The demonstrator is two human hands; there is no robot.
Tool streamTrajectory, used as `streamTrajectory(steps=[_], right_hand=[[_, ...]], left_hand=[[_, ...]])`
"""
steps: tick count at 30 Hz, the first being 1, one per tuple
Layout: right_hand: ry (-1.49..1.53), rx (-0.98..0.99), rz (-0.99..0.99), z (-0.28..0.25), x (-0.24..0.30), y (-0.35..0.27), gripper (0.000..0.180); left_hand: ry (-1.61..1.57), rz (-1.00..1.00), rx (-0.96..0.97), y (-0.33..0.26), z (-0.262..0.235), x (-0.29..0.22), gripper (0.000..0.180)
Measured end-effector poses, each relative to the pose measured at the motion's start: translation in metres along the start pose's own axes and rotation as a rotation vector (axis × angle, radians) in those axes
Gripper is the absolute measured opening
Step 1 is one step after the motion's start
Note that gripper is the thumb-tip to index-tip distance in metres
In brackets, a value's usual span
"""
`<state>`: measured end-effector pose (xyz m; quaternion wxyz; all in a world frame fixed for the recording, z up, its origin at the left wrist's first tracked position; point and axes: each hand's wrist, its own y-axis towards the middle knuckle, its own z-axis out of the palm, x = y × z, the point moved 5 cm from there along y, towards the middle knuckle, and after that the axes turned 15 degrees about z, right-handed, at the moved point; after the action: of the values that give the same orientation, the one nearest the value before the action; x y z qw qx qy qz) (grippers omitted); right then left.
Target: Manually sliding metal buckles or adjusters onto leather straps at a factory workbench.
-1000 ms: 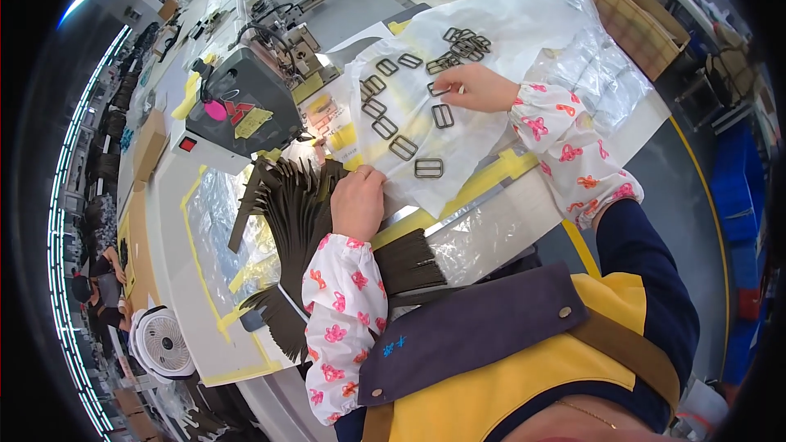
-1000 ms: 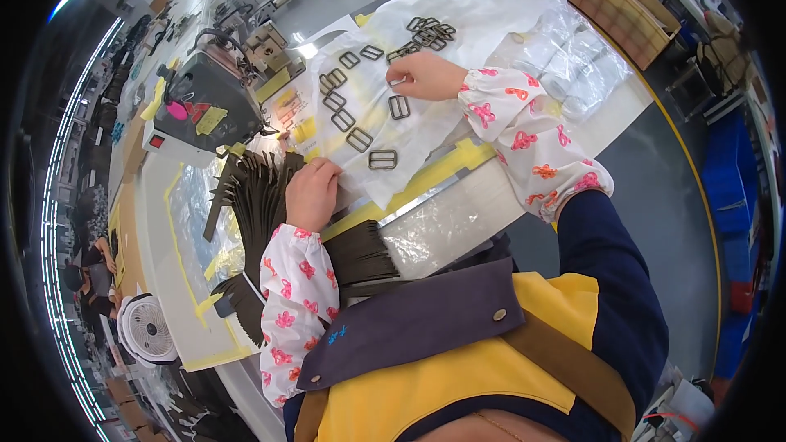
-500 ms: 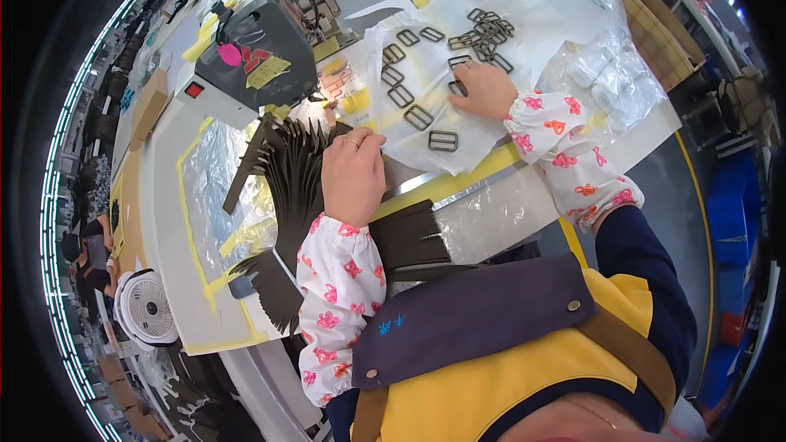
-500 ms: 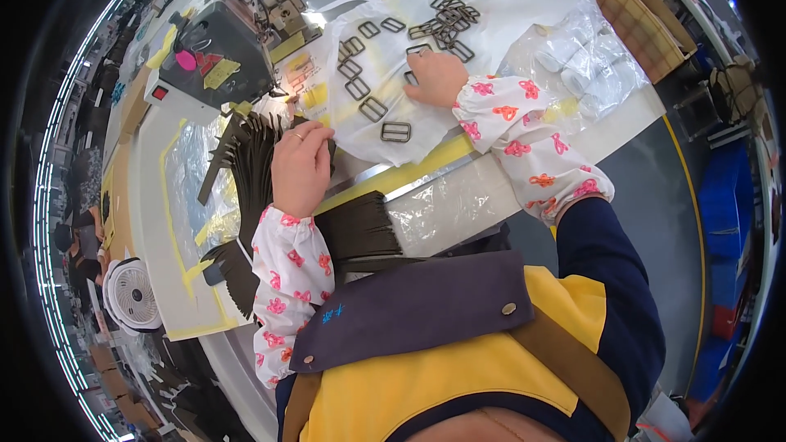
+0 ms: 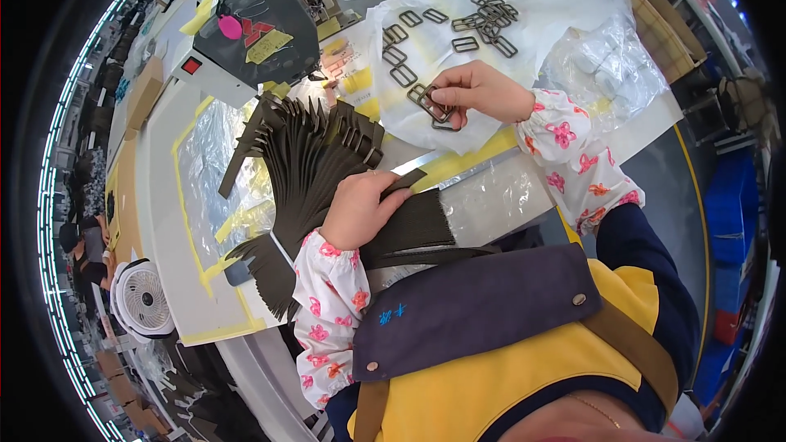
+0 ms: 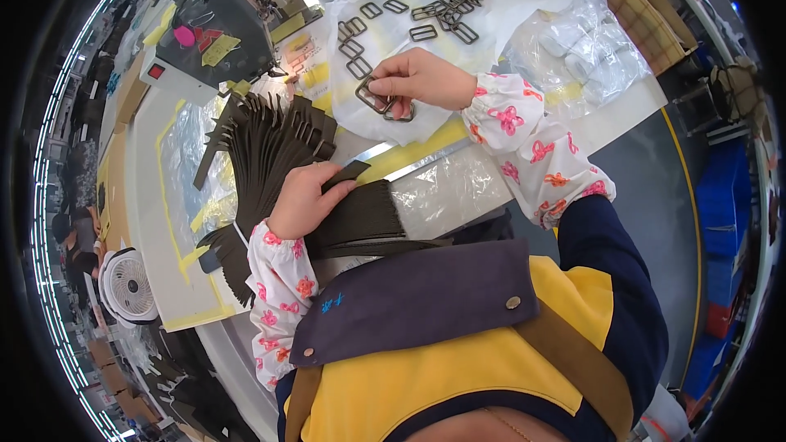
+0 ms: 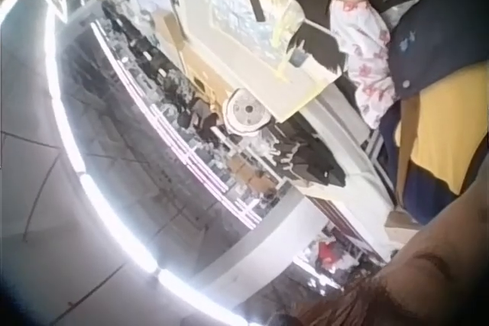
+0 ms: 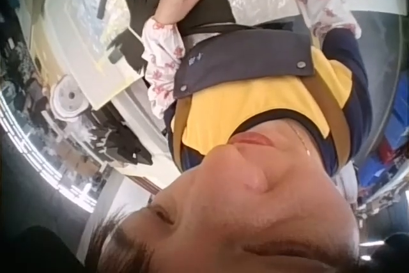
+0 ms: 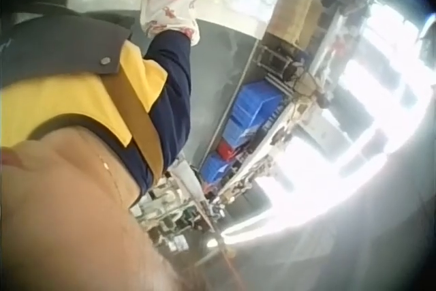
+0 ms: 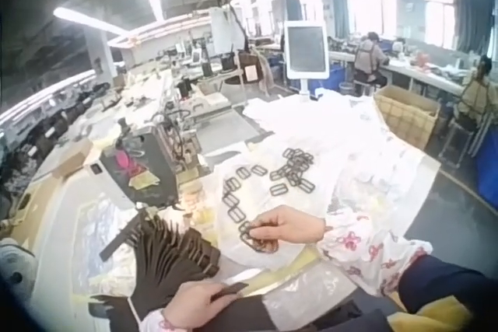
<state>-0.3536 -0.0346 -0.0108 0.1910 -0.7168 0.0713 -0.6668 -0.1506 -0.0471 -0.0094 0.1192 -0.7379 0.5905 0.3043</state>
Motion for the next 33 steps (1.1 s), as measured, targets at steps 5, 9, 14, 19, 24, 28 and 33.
streamTrajectory(steps=[5,9,14,19,24,28,33], right_hand=[[0.109,0.059,0.007,0.026,0.004,-0.01,0.023],[0.23,0.174,-0.02,0.055,0.008,-0.003,0.021],[0.366,0.267,0.022,0.089,-0.011,0.019,0.017],[0.268,0.24,0.079,0.102,-0.011,0.022,0.015],[0.05,0.108,-0.048,0.103,-0.003,0.027,0.014],[-0.323,-0.063,-0.322,0.114,-0.007,0.05,0.015],[-0.05,0.146,0.005,0.124,-0.015,0.052,0.014]], left_hand=[[-0.128,-0.053,-0.458,-0.012,-0.02,0.002,0.016],[-0.089,-0.07,-0.549,-0.018,-0.028,-0.003,0.012],[-0.148,-0.061,-0.624,-0.022,-0.022,0.003,0.013],[-0.453,-0.104,-0.841,-0.031,-0.023,0.01,0.01],[0.183,0.154,-0.653,-0.03,-0.036,-0.02,0.018],[0.067,0.004,-0.658,-0.048,-0.029,-0.009,0.009],[-0.053,-0.258,-0.636,-0.068,-0.027,0.009,0.009]])
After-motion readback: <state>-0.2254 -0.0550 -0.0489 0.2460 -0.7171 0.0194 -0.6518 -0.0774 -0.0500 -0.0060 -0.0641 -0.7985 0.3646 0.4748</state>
